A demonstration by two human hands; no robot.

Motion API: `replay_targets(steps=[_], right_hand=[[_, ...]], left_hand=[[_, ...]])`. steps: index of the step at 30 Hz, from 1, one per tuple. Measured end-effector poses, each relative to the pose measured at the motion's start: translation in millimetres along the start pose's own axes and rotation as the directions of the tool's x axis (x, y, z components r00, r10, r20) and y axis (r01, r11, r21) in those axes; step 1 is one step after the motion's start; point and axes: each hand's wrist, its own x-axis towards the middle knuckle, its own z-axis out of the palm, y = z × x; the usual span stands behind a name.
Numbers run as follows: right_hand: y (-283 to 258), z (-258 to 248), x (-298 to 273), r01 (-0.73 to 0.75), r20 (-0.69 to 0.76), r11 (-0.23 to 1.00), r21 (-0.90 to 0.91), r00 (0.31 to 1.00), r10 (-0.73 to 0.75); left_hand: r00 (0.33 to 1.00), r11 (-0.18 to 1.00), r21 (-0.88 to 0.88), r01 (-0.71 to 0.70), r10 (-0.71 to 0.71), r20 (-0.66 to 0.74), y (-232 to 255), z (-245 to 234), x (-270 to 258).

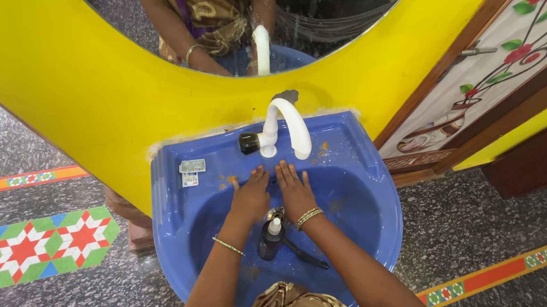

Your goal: The person scrubs a blue plastic sink with an orange brush, applies liquid soap from a bottle, and continues scrubbing the basin and faucet area. The person handles a small rectangular item and a dark bottle while cleaning.

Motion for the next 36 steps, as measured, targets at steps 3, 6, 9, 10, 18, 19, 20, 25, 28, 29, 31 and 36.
replay_targets(steps=[3, 6, 9, 10, 18, 19, 20, 25, 28, 29, 31, 36], right_hand=[[0.2, 0.3, -1.3, 0.004, -0.014, 1.000, -0.004, 1.000, -0.004], [-1.1, -3.2, -2.9, 0.002, -0.021, 1.000, 0.001, 1.000, -0.002], [-3.5, -7.0, -3.2, -0.015, 0.014, 1.000, 0.010, 1.000, 0.015], [-3.8, -8.0, -3.7, -0.014, 0.009, 1.000, 0.015, 1.000, 0.013], [-2.2, -3.6, -2.7, -0.005, -0.008, 1.000, 0.011, 1.000, 0.006], [-1.3, -2.1, -2.5, -0.005, -0.011, 1.000, 0.011, 1.000, 0.006], [-0.7, -0.9, -2.3, -0.005, -0.014, 1.000, 0.012, 1.000, 0.005], [-1.7, -2.6, -3.8, -0.005, -0.030, 1.000, 0.028, 1.000, 0.006], [-4.6, -11.0, -4.4, -0.027, 0.016, 0.998, 0.053, 1.000, 0.026], [-5.3, -13.0, -4.8, -0.031, 0.021, 0.998, 0.057, 0.999, 0.029], [-5.7, -14.5, -5.2, -0.036, 0.031, 0.998, 0.054, 0.999, 0.034], [-4.9, -10.1, -3.8, -0.026, -0.001, 0.999, 0.023, 1.000, 0.026]], left_hand=[[1.000, 1.000, 0.008, -0.016, 0.016, -0.014, -0.2, -0.6, -1.8], [0.999, 0.999, 0.005, -0.037, 0.037, -0.038, -0.2, -1.8, -4.5], [1.000, 1.000, 0.005, -0.012, 0.012, -0.025, 0.9, -2.6, -3.7], [1.000, 1.000, 0.007, -0.014, 0.014, -0.024, 1.1, -2.7, -4.0], [1.000, 0.999, 0.054, -0.004, 0.004, -0.003, 3.5, -2.8, -3.0], [1.000, 0.998, 0.059, -0.003, 0.003, 0.001, 3.7, -2.6, -2.4], [1.000, 0.998, 0.065, -0.001, 0.001, 0.005, 3.7, -2.4, -2.2], [1.000, 1.000, 0.027, -0.008, 0.009, -0.002, -0.1, 2.2, -1.5], [0.997, 0.999, -0.048, -0.021, 0.017, -0.076, -3.5, 3.7, 3.5], [0.992, 0.996, -0.090, -0.021, 0.010, -0.124, -3.2, 2.4, 7.9], [0.967, 0.977, -0.214, 0.017, -0.070, -0.243, -0.6, -3.4, 11.0], [0.812, 0.714, -0.658, 0.239, -0.519, -0.268, 8.4, -44.3, 22.9]])
